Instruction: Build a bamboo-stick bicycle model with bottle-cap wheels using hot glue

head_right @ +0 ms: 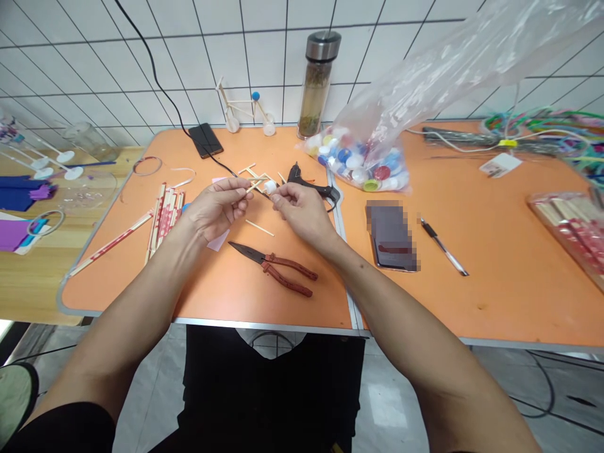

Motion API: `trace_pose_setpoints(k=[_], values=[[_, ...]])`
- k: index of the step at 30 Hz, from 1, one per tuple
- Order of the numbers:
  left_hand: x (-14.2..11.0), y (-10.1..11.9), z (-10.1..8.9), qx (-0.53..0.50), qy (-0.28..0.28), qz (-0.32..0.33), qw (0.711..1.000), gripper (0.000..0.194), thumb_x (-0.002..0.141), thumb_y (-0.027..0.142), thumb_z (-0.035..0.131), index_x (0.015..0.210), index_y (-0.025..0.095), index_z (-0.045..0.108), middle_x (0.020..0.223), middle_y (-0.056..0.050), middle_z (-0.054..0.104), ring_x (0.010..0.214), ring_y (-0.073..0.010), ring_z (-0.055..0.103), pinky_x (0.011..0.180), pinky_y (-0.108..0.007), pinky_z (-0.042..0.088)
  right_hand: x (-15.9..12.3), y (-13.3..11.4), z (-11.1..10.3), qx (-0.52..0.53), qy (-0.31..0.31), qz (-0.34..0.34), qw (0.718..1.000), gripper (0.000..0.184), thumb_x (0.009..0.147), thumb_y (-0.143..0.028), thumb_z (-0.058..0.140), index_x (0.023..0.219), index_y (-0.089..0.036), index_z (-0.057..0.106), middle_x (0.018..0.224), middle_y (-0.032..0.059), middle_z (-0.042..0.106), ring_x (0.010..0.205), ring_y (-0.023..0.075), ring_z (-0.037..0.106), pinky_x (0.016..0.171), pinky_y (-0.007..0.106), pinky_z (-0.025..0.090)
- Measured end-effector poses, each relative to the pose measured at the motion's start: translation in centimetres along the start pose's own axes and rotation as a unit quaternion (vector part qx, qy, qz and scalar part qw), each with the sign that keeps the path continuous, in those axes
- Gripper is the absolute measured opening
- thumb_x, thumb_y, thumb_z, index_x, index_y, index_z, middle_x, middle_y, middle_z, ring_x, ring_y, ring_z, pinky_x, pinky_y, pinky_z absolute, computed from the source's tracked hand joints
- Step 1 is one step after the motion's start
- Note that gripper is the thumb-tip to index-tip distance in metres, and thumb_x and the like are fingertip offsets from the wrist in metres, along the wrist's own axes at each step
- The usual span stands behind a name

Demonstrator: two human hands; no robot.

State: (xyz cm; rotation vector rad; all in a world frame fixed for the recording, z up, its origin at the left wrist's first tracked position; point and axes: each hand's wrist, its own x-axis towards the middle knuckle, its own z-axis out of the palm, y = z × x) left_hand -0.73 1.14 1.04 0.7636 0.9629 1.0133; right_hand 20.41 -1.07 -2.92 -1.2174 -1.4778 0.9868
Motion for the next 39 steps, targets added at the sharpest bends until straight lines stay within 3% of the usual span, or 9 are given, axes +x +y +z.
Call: trace_pose_setpoints(k=[4,9,18,25,29,34,37,39], values=[[-0.5,-0.4,0.8,-0.061,-0.003,-0.064,0.996,0.023,0.1,-0.006,0.061,0.095,0.012,0.074,0.073,-0.003,0.077,0.053,-0.0058,0.066,0.056,-0.014,0.054,-0.3,-0.1,0.9,0.096,0.002,0.026,0.995,0.038,0.081,-0.051,0.094,0.097,-0.02,0.079,0.087,0.0024,0.076,0.067,0.0129,0.054,0.064,0.029,0.046],[-0.9,-1.0,1.5,-0.114,-0.009,-0.09,0.989,0.023,0.103,-0.005,0.06,0.099,0.014,0.073,0.074,-0.002,0.076,0.055,-0.0054,0.068,0.058,-0.012,0.055,-0.7,0.1,1.9,0.182,0.003,0.066,0.981,0.056,0.073,-0.065,0.102,0.101,-0.021,0.081,0.087,0.0013,0.075,0.062,0.0105,0.048,0.056,0.027,0.04],[-1.2,-2.1,2.2,-0.143,-0.001,-0.091,0.986,0.022,0.103,-0.003,0.064,0.102,0.017,0.074,0.077,0.001,0.073,0.058,-0.0047,0.068,0.064,-0.013,0.058,-1.0,-0.3,2.5,0.207,0.009,0.062,0.976,0.059,0.073,-0.073,0.101,0.094,-0.024,0.078,0.088,-0.0003,0.071,0.065,0.0111,0.045,0.058,0.028,0.04],[-1.4,-3.0,2.5,-0.139,-0.011,-0.087,0.986,0.02,0.099,-0.003,0.07,0.1,0.016,0.073,0.079,0.002,0.074,0.06,-0.0043,0.07,0.069,-0.014,0.062,-1.1,-0.3,2.7,0.235,0.015,0.064,0.97,0.055,0.072,-0.066,0.104,0.09,-0.022,0.075,0.084,-0.002,0.067,0.065,0.01,0.042,0.058,0.027,0.035],[-1.3,-3.3,2.4,-0.113,-0.034,-0.09,0.989,0.013,0.097,0.003,0.073,0.102,0.015,0.075,0.081,-0.001,0.077,0.067,-0.0085,0.076,0.072,-0.019,0.065,-0.8,-0.6,2.5,0.233,0.024,0.069,0.97,0.055,0.07,-0.064,0.103,0.089,-0.022,0.074,0.081,-0.0021,0.066,0.067,0.0107,0.046,0.059,0.026,0.036],[-0.8,-2.1,1.0,-0.041,-0.004,-0.032,0.999,0.019,0.085,0.013,0.081,0.101,0.018,0.073,0.091,-0.001,0.081,0.075,-0.0118,0.078,0.076,-0.024,0.065,-0.7,-1.4,1.5,0.163,0.04,0.055,0.984,0.047,0.075,-0.059,0.098,0.086,-0.023,0.069,0.08,-0.0017,0.066,0.065,0.0117,0.046,0.059,0.028,0.039],[-0.2,-0.6,-0.2,-0.009,0.062,0.049,0.997,0.021,0.083,0.015,0.079,0.101,0.021,0.073,0.093,0.001,0.081,0.074,-0.0103,0.076,0.072,-0.022,0.062,-0.9,-1.9,1.1,0.14,0.026,0.054,0.988,0.035,0.083,-0.05,0.091,0.088,-0.024,0.068,0.088,0.0023,0.075,0.065,0.012,0.048,0.061,0.029,0.041],[0.0,0.2,-0.8,0.029,0.075,0.097,0.992,0.019,0.085,0.024,0.084,0.099,0.023,0.071,0.095,0.0,0.081,0.075,-0.0115,0.075,0.07,-0.023,0.06,-1.0,-2.1,1.1,0.121,0.017,0.052,0.991,0.028,0.086,-0.044,0.087,0.088,-0.024,0.068,0.092,0.0045,0.079,0.067,0.0129,0.05,0.062,0.03,0.043]])
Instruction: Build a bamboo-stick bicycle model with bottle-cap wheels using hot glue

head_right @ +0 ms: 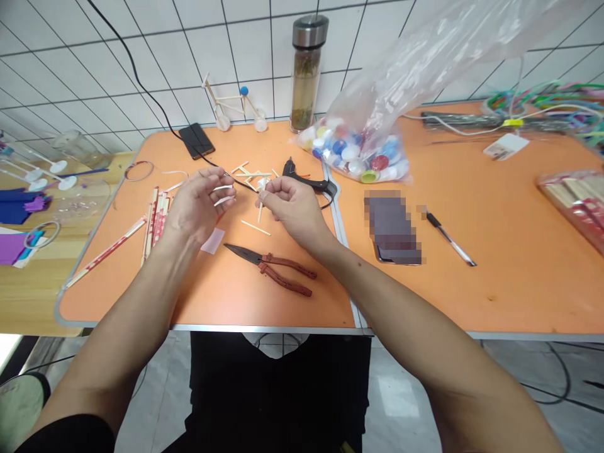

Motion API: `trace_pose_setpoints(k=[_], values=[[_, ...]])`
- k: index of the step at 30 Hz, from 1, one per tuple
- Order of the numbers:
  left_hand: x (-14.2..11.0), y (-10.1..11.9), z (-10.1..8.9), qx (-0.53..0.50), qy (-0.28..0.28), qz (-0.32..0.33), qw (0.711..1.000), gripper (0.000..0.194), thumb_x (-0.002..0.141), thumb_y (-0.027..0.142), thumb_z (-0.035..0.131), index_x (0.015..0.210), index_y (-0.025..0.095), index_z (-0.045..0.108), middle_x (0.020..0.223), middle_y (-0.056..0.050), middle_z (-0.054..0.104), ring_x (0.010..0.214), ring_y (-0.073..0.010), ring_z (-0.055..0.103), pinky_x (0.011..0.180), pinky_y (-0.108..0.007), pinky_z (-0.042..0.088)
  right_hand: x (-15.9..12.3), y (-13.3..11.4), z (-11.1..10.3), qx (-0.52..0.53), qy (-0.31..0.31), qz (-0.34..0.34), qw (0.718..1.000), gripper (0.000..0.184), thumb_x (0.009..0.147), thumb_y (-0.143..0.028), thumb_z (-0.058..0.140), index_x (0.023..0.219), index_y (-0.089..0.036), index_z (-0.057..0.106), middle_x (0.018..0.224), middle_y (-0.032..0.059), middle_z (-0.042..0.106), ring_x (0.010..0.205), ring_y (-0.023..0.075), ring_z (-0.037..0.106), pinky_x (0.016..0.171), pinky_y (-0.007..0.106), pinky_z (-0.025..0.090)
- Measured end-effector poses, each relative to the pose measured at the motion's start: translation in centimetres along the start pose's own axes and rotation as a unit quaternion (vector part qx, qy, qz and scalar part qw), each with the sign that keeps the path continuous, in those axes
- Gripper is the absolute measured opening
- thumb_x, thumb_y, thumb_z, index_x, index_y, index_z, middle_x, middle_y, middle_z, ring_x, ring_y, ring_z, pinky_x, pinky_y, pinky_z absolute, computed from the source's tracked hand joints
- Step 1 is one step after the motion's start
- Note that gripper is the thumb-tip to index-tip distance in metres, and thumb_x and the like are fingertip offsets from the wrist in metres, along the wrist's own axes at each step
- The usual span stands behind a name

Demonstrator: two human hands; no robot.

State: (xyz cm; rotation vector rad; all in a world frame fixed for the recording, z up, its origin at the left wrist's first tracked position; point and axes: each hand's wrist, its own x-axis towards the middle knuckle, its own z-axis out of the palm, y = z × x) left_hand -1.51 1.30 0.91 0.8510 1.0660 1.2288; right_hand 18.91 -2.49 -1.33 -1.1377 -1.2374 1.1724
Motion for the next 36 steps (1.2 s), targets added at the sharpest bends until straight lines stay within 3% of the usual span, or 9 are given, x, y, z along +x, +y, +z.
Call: trace_pose_setpoints(k=[4,8,17,21,27,36], values=[[-0.3,0.6,-0.1,0.087,-0.023,0.056,0.994,0.027,0.087,0.04,0.092,0.098,0.025,0.072,0.098,-0.002,0.082,0.08,-0.0148,0.076,0.071,-0.024,0.059,-0.3,-0.1,0.3,-0.042,0.001,-0.022,0.999,0.012,0.087,-0.03,0.08,0.086,-0.023,0.07,0.088,0.0035,0.075,0.074,0.0153,0.058,0.068,0.03,0.045],[-1.0,0.3,0.4,0.135,-0.046,0.066,0.988,0.025,0.084,0.036,0.093,0.099,0.024,0.077,0.097,-0.003,0.082,0.082,-0.015,0.074,0.07,-0.023,0.057,-0.4,-0.1,0.4,-0.096,0.011,-0.061,0.993,0.009,0.09,-0.03,0.077,0.088,-0.022,0.073,0.084,0.002,0.07,0.075,0.0166,0.059,0.069,0.032,0.045],[-1.2,0.0,0.6,0.15,-0.077,0.066,0.983,0.019,0.081,0.03,0.094,0.088,0.021,0.078,0.087,-0.002,0.08,0.075,-0.013,0.069,0.069,-0.023,0.055,-0.6,0.0,0.1,-0.176,0.024,-0.103,0.979,0.023,0.096,-0.043,0.08,0.086,-0.022,0.076,0.075,0.0021,0.065,0.072,0.0179,0.054,0.067,0.034,0.04],[-1.2,-0.2,0.7,0.158,-0.079,0.083,0.981,0.015,0.084,0.027,0.093,0.084,0.02,0.079,0.077,0.0,0.073,0.07,-0.0112,0.063,0.067,-0.023,0.051,-0.6,-0.1,0.1,-0.193,0.023,-0.114,0.974,0.02,0.097,-0.039,0.079,0.086,-0.022,0.078,0.072,0.0015,0.064,0.07,0.0174,0.052,0.066,0.034,0.037],[-1.3,-0.1,0.8,0.158,-0.074,0.08,0.981,0.013,0.083,0.025,0.091,0.079,0.02,0.079,0.077,-0.001,0.073,0.07,-0.0116,0.061,0.066,-0.023,0.05,-0.7,-0.1,0.0,-0.208,0.017,-0.135,0.968,0.013,0.096,-0.027,0.074,0.085,-0.021,0.078,0.071,0.0003,0.063,0.07,0.0166,0.052,0.068,0.035,0.037],[-1.4,-0.1,0.7,0.18,-0.065,0.077,0.978,0.016,0.082,0.027,0.09,0.076,0.02,0.077,0.075,-0.001,0.07,0.068,-0.0117,0.059,0.065,-0.024,0.049,-0.6,0.3,-0.2,-0.236,0.011,-0.152,0.96,0.013,0.096,-0.025,0.074,0.085,-0.021,0.08,0.076,0.0015,0.07,0.071,0.0173,0.054,0.07,0.036,0.037]])
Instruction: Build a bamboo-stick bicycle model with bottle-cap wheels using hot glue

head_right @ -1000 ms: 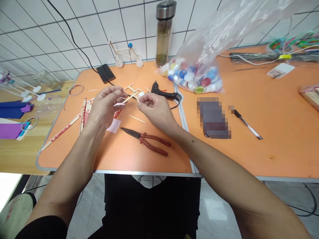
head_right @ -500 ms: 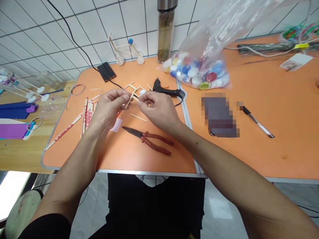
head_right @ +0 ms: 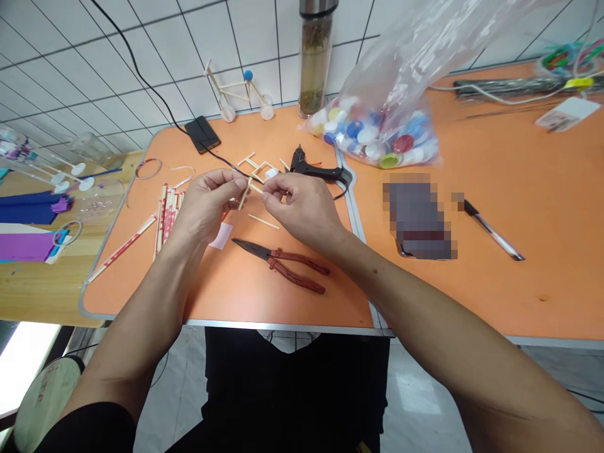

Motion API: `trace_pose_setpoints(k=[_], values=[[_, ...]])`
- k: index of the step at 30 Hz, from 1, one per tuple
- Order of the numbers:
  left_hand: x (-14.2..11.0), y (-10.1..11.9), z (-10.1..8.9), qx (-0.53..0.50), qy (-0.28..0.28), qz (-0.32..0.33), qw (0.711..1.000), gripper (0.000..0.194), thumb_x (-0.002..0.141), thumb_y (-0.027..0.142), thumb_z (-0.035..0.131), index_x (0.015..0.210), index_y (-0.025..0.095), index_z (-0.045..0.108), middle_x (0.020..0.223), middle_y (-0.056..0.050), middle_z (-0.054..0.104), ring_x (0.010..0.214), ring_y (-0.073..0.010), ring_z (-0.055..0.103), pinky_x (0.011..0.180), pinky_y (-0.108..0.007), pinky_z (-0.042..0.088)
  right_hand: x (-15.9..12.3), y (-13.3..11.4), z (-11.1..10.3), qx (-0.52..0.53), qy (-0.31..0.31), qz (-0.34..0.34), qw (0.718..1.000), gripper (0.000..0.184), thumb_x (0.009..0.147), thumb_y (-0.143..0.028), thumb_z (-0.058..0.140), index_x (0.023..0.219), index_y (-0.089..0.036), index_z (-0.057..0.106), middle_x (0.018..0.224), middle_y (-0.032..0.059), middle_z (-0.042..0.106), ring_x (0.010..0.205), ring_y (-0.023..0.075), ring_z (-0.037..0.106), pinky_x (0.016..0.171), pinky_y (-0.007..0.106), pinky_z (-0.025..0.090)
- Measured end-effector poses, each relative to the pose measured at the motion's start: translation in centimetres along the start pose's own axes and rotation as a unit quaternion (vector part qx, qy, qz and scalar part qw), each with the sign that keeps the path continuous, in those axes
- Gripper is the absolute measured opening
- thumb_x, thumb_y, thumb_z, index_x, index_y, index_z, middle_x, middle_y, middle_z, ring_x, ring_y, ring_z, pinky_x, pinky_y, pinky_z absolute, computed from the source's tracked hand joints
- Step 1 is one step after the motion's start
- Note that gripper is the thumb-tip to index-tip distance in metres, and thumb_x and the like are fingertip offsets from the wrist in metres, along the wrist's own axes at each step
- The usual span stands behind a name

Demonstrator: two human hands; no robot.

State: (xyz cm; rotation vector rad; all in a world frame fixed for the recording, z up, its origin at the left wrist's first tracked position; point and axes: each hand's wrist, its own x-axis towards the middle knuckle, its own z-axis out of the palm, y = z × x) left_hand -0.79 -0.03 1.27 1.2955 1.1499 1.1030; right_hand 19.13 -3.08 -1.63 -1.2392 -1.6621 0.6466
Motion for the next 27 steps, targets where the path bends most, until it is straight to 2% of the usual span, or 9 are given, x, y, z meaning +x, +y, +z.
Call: trace_pose_setpoints(k=[12,18,27], values=[[0.06,-0.11,0.12,-0.021,-0.011,-0.006,1.0,0.014,0.071,0.026,0.088,0.071,0.019,0.076,0.068,0.0,0.066,0.063,-0.0102,0.055,0.061,-0.023,0.044,0.09,0.47,0.17,-0.021,0.002,-0.036,0.999,0.013,0.095,-0.021,0.073,0.085,-0.02,0.08,0.078,0.0012,0.073,0.07,0.0159,0.056,0.068,0.034,0.036],[0.05,-0.1,0.31,-0.02,0.001,-0.021,1.0,0.012,0.073,0.023,0.086,0.07,0.019,0.076,0.068,0.001,0.065,0.062,-0.0102,0.055,0.06,-0.023,0.044,0.15,0.47,0.12,-0.019,-0.004,-0.037,0.999,0.012,0.094,-0.02,0.073,0.085,-0.02,0.08,0.08,0.0018,0.075,0.071,0.0168,0.058,0.069,0.034,0.038],[-0.03,0.04,0.69,-0.029,0.006,-0.036,0.999,0.022,0.071,0.023,0.094,0.068,0.018,0.073,0.064,0.001,0.064,0.06,-0.0096,0.051,0.059,-0.023,0.041,0.13,0.82,0.27,-0.018,-0.003,-0.039,0.999,0.014,0.095,-0.022,0.072,0.085,-0.02,0.082,0.082,0.0032,0.077,0.073,0.0177,0.059,0.07,0.034,0.041]])
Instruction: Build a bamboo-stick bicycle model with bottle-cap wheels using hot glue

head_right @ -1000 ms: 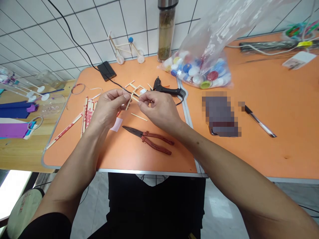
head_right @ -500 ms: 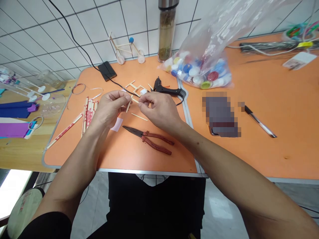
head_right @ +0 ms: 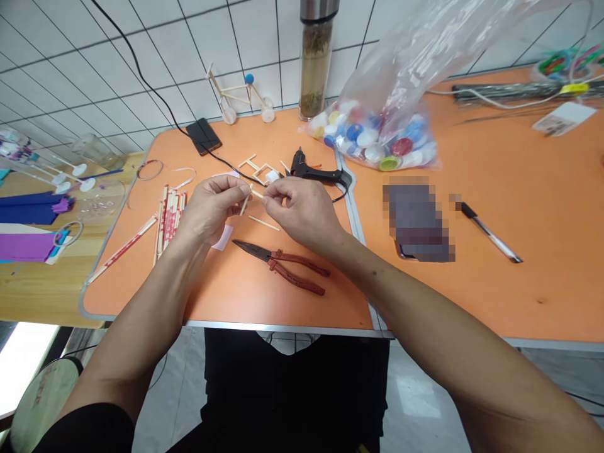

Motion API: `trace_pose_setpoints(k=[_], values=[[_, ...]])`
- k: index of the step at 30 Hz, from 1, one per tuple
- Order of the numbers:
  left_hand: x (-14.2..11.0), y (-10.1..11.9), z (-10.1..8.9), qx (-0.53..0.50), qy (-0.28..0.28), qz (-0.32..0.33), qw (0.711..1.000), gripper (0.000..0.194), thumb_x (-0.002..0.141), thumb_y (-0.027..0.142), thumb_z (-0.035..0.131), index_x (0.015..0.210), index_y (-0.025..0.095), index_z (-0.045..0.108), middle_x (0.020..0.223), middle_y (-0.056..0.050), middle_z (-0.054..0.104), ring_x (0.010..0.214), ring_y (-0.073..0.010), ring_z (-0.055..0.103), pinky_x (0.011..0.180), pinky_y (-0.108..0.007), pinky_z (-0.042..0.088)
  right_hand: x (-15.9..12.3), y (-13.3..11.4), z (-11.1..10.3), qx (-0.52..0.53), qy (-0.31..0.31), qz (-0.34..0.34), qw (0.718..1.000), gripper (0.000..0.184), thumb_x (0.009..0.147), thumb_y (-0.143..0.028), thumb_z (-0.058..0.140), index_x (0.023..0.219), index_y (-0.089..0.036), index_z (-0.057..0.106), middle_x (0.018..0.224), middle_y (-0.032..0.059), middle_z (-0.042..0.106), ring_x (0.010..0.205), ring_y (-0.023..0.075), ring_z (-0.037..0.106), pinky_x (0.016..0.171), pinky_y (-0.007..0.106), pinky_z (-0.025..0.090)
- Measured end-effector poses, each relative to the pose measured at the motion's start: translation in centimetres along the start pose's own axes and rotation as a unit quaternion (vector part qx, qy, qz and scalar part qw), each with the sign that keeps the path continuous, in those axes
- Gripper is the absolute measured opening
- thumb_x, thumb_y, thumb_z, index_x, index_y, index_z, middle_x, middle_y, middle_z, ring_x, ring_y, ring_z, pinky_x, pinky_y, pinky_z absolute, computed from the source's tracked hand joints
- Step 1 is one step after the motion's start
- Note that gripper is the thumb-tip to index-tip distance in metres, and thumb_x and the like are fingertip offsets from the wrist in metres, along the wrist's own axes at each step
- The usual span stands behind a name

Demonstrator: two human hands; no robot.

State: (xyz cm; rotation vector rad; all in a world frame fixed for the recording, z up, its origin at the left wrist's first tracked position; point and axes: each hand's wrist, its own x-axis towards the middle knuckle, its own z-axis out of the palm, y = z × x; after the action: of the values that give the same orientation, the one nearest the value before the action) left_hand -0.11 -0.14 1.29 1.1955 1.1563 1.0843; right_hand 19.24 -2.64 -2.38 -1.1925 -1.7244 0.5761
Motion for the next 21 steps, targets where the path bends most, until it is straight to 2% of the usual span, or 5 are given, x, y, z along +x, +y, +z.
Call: trace_pose_setpoints(k=[9,21], values=[[0.12,-0.59,0.11,-0.016,-0.002,0.015,1.0,0.015,0.069,0.024,0.088,0.068,0.018,0.074,0.064,0.0,0.065,0.058,-0.0094,0.05,0.057,-0.023,0.041,0.06,-0.46,-0.14,0.004,-0.006,0.009,1.0,0.014,0.093,-0.018,0.071,0.083,-0.019,0.08,0.078,0.0013,0.073,0.071,0.0162,0.057,0.068,0.033,0.037],[0.33,-0.81,-0.24,-0.029,-0.006,0.023,0.999,0.023,0.065,0.025,0.095,0.075,0.02,0.074,0.066,0.002,0.063,0.06,-0.0097,0.05,0.057,-0.023,0.039,0.05,-0.43,-0.1,0.003,-0.009,0.02,1.0,0.015,0.097,-0.023,0.071,0.088,-0.019,0.082,0.079,0.0015,0.073,0.071,0.0163,0.056,0.07,0.034,0.037]])
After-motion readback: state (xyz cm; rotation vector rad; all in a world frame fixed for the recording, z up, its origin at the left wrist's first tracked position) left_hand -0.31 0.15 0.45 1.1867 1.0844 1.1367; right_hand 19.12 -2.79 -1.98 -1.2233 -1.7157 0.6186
